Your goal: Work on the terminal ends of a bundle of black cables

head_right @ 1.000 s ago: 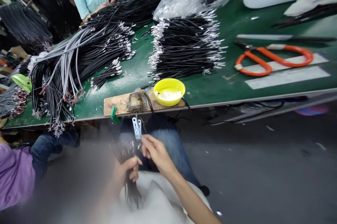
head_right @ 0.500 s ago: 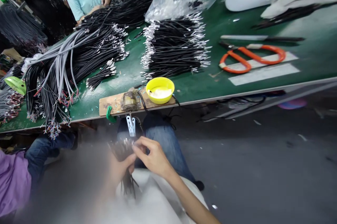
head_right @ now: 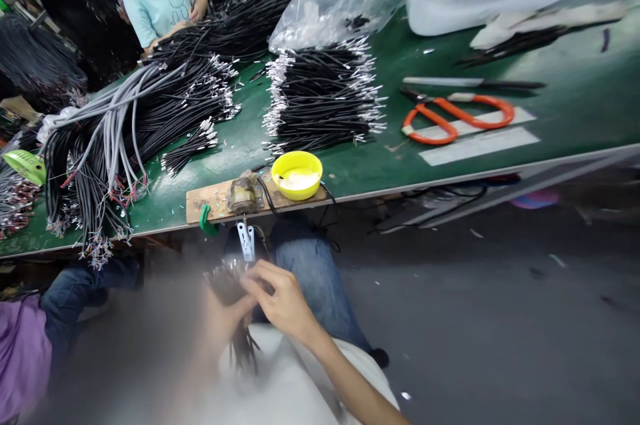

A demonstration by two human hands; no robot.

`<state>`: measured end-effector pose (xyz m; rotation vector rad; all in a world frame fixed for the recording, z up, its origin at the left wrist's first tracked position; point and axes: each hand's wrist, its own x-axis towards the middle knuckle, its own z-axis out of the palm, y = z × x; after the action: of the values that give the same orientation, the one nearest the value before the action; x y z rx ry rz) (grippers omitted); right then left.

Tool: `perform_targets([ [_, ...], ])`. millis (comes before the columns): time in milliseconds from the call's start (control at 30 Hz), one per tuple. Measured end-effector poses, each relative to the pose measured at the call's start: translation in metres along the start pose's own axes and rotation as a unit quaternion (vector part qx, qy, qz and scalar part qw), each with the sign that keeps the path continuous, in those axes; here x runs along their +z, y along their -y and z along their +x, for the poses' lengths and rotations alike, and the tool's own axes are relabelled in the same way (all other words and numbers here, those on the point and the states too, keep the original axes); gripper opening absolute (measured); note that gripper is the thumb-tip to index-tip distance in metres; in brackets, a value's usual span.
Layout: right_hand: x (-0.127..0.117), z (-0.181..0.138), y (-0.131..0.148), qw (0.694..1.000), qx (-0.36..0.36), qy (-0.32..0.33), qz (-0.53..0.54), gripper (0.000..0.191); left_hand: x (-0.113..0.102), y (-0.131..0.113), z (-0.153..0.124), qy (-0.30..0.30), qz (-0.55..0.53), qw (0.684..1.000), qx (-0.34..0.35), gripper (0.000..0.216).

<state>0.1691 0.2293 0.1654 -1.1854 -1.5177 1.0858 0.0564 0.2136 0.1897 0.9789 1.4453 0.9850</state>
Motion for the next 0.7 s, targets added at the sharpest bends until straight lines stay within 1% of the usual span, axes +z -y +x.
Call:
perform_targets([
  [67, -0.002, 0.001, 0.000, 1.000, -0.002, 0.009, 0.009, 0.027, 0.000, -0.002, -0.001, -0.001, -0.015, 1.000, 0.005, 0.039],
  [133, -0.005, 0.002, -0.001, 0.999, 0.005, 0.031, 0.023, 0.030, -0.001, -0.003, -0.001, -0.002, -0.046, 0.999, -0.015, 0.040],
  [200, -0.008, 0.002, -0.002, 0.999, 0.015, 0.036, 0.025, 0.033, 0.000, -0.002, -0.001, -0.018, -0.080, 0.996, -0.044, 0.041],
  [267, -0.008, 0.002, -0.002, 1.000, 0.023, 0.010, 0.002, 0.036, 0.000, 0.002, 0.000, -0.043, -0.098, 0.993, -0.057, 0.043],
  [333, -0.004, 0.001, -0.001, 0.998, 0.017, -0.036, -0.038, 0.038, 0.001, 0.010, 0.001, -0.068, -0.106, 0.990, -0.059, 0.044],
  [367, -0.002, 0.001, 0.000, 0.997, 0.008, -0.057, -0.058, 0.039, 0.002, 0.014, 0.002, -0.068, -0.115, 0.989, -0.062, 0.043],
  [467, 0.006, -0.001, 0.004, 0.991, -0.025, -0.103, -0.082, 0.038, 0.002, 0.025, 0.004, -0.029, -0.165, 0.982, -0.081, 0.042],
  [533, 0.009, -0.001, 0.005, 0.992, -0.031, -0.112, -0.057, 0.034, 0.001, 0.031, 0.006, 0.011, -0.188, 0.978, -0.091, 0.040],
  [600, 0.009, 0.000, 0.004, 0.995, -0.016, -0.099, -0.001, 0.032, -0.001, 0.034, 0.007, 0.040, -0.197, 0.975, -0.098, 0.037],
  [700, 0.007, 0.001, -0.002, 0.994, 0.020, -0.047, 0.095, 0.033, -0.006, 0.035, 0.008, 0.074, -0.205, 0.969, -0.112, 0.030],
])
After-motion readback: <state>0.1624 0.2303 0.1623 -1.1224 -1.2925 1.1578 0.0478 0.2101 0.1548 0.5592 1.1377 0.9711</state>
